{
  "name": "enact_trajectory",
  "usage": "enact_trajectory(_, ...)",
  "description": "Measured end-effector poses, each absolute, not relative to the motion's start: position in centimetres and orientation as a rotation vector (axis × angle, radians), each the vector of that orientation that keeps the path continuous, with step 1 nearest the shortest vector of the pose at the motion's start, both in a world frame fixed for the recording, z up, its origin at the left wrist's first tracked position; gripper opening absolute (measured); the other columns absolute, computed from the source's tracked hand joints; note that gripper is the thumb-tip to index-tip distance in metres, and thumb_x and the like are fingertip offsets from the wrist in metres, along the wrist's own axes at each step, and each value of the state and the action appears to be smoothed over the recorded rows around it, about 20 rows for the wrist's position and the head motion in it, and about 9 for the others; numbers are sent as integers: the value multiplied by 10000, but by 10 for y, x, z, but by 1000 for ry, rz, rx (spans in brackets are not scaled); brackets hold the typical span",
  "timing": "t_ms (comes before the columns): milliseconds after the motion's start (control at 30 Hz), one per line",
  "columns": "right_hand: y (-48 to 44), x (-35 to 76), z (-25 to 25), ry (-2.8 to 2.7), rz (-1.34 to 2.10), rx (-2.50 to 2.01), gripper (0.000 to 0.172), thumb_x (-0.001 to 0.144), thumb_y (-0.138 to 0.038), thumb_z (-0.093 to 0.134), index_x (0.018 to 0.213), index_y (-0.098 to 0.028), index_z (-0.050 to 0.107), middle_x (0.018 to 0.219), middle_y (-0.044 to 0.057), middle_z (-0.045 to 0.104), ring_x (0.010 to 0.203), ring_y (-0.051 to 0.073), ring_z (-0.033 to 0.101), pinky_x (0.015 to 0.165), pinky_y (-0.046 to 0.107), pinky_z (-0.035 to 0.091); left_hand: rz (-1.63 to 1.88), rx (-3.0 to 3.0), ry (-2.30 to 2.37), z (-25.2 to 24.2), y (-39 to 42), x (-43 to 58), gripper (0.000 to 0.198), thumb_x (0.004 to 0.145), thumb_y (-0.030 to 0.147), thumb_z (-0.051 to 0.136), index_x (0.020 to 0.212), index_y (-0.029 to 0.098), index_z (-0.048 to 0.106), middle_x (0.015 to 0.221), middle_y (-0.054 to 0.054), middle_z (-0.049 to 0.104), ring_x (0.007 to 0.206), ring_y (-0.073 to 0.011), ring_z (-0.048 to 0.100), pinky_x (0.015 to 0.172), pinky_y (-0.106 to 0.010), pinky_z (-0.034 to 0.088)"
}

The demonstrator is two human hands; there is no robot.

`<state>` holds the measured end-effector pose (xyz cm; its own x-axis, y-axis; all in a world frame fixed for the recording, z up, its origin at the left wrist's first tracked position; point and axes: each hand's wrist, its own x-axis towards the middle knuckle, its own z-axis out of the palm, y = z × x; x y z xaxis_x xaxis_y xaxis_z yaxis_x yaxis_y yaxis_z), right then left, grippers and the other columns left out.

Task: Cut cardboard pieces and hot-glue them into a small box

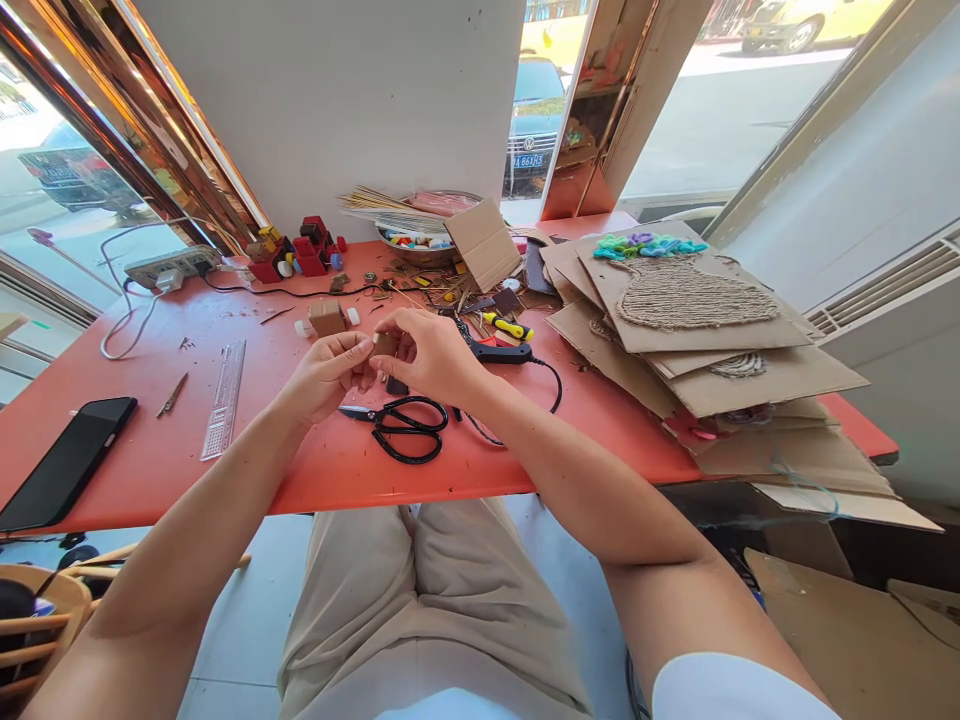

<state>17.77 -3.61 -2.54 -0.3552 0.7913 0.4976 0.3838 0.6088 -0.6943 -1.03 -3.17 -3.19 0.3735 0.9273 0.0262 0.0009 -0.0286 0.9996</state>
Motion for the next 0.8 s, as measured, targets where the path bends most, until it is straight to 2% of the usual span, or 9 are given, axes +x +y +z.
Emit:
enact_trajectory(133,-34,180,-24,-1888,596,-982,136,828,-277,759,927,-198,708,882,43,778,762,182,699,738,323,567,1073,1688,1065,-42,-24,-15,344,731,545,809,733,216,707,736,-28,727,722,-185,685,713,-317,575)
enact_trajectory(200,-34,182,-24,-1835,644,-988,147,837,-306,760,928,-203,707,893,47,787,771,188,714,714,321,577,1062,1837,1132,-46,-22,-17,241,712,425,816,844,228,770,907,-42,792,909,-230,727,880,-371,590)
enact_trajectory(267,-33,184,-23,-1796,678,-991,171,835,-326,771,937,-204,709,894,50,789,778,193,724,695,317,580,958,1956,1157,-50,-21,-20,263,702,346,817,945,244,802,1031,-48,810,1023,-263,730,971,-413,580)
enact_trajectory(400,-33,184,-23,-1797,679,-1022,188,830,-333,787,945,-201,718,899,51,791,763,187,722,688,311,577,754,2114,1162,-56,-22,-24,327,714,273,805,1038,234,810,1045,-71,793,1013,-285,727,942,-437,591)
enact_trajectory(633,-31,184,-22,-1876,633,-1065,155,821,-293,805,923,-195,740,850,28,795,720,173,703,709,306,560,673,2158,1205,-56,-24,-24,294,773,268,788,1063,220,774,1038,-60,740,960,-256,715,904,-415,593)
enact_trajectory(800,-30,184,-21,-2022,614,-1168,87,815,-214,805,887,-189,765,796,16,785,716,173,702,714,299,535,667,2177,1179,-47,-29,-22,640,718,260,852,1328,237,657,1144,-44,697,923,-220,691,867,-380,598)
